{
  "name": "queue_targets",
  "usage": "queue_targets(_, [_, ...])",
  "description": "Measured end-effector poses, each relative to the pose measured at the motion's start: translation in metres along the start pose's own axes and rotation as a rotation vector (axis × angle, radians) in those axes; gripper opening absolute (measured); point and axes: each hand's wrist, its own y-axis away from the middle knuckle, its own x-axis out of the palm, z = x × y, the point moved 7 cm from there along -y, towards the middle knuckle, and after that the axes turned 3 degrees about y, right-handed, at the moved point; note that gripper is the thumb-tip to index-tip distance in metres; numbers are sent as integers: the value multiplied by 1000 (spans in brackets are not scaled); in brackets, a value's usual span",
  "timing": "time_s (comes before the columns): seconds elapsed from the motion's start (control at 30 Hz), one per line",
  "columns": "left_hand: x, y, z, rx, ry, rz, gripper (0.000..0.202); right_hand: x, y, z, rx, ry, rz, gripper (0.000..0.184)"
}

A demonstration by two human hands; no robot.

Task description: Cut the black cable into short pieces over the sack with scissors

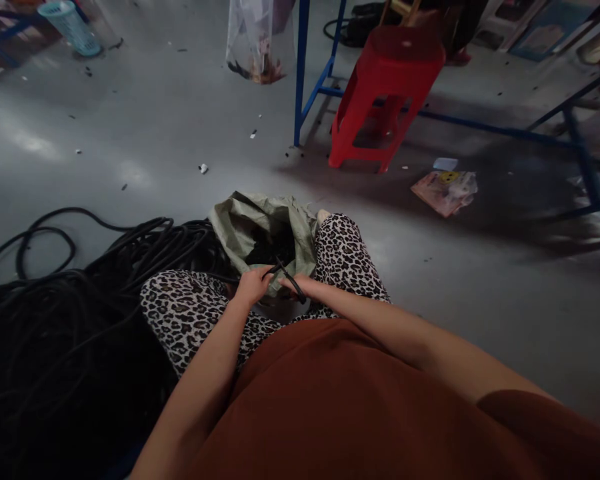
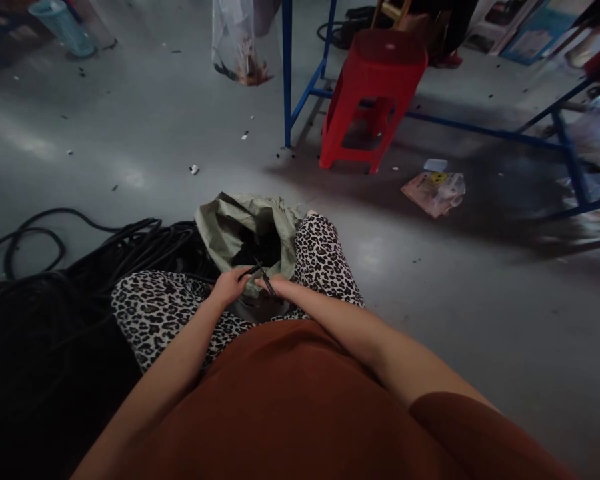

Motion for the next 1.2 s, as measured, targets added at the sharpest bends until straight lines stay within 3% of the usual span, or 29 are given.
queue_targets(0.23, [1,-1,1,-41,-10,0,34,3,4,1,37,-9,59,45])
queue_targets(0.57, [1,-2,3,-74,-10,-32,35,-2,8,5,17,15,29,31])
queue_targets(1.2, [1,-2,9,-122,-15,-31,35,-4,12,7,-57,76,18,34])
